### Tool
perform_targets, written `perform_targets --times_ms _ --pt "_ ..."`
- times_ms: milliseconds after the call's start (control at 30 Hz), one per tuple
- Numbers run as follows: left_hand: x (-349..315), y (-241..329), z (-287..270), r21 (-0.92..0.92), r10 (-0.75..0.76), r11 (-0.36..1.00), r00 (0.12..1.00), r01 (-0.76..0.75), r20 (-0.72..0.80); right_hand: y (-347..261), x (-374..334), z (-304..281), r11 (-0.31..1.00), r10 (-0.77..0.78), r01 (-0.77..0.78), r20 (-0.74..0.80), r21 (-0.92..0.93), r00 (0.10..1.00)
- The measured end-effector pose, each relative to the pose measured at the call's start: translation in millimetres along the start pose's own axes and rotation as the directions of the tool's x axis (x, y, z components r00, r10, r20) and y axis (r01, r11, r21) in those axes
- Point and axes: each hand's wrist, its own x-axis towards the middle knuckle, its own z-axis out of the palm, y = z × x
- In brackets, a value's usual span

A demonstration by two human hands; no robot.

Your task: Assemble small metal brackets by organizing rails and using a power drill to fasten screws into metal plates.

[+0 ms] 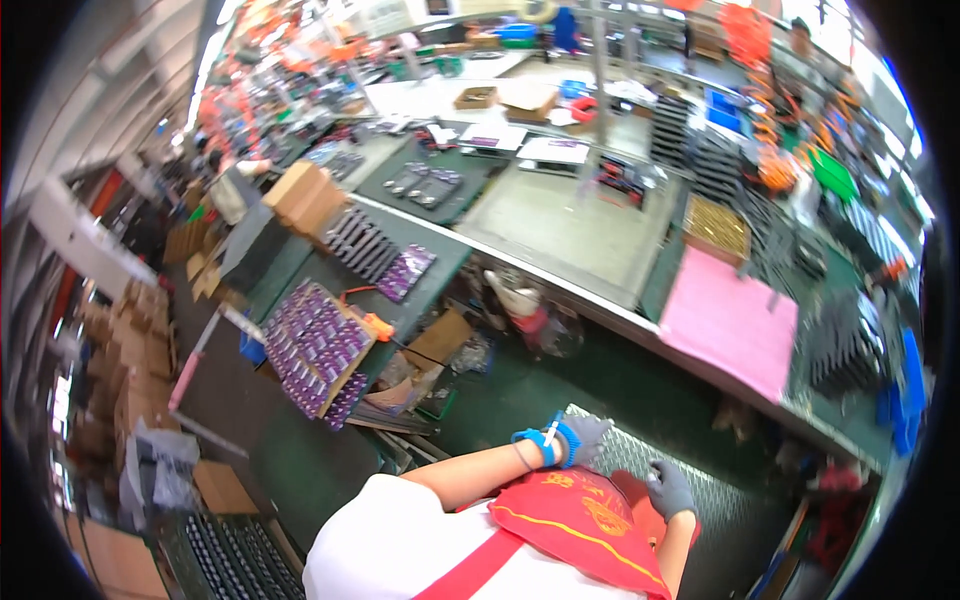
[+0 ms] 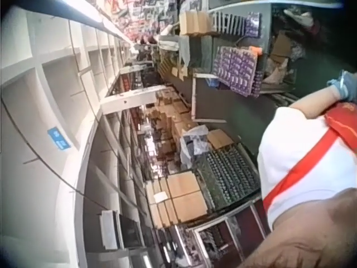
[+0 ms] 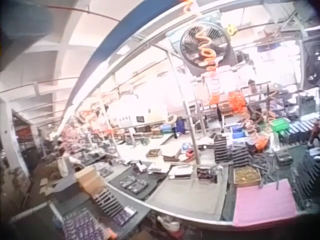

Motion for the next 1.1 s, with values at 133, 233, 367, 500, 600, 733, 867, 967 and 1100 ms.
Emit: perform_targets --times_ms 133,233,367,500,600,733,867,967,1100 --pt "19.8 -34.3 -40.6 0.009 -0.046 0.999 0.999 0.046 -0.018 -39.6 48.0 -1.4 0.994 0.011 -0.002 0.077 -0.108 0.997" --pt "27.1 -59.6 -58.1 -0.037 -0.082 0.996 0.996 0.081 -0.041 -52.1 71.7 -4.8 0.993 -0.025 0.041 0.141 -0.114 0.99" --pt "15.9 -91.6 -62.6 -0.144 -0.261 0.958 0.963 0.249 -0.072 -58.4 103.7 -23.1 0.963 0.075 0.008 0.294 -0.27 0.953" --pt "0.6 -108.7 -54.4 -0.236 -0.395 0.893 0.919 0.384 -0.001 -46.3 141.6 -51.8 0.978 0.05 0.001 0.238 -0.207 0.97" --pt "4.5 -110.5 -48.5 -0.18 -0.458 0.868 0.886 0.463 0.071 -15.0 171.2 -66.7 0.994 0.03 -0.003 0.246 -0.108 0.969" --pt "54.2 -98.2 -48.1 -0.056 -0.506 0.855 0.854 0.515 0.122 47.0 207.5 -84.8 0.941 0.192 -0.101 0.265 -0.322 0.945" --pt "142.2 -58.5 -54.5 0.018 -0.453 0.891 0.891 0.453 0.024 104.1 228.6 -116.2 0.995 0.073 -0.048 0.299 -0.089 0.951" --pt "219.6 -14.8 -64.3 -0.036 -0.378 0.925 0.926 0.378 -0.006 148.4 234.4 -150.1 0.999 0.042 -0.032 0.32 -0.037 0.947" --pt "305.7 36.0 -75.9 -0.051 -0.318 0.947 0.948 0.317 -0.017 222.3 238.0 -193.5 0.981 0.117 -0.166 0.384 0.096 0.916"
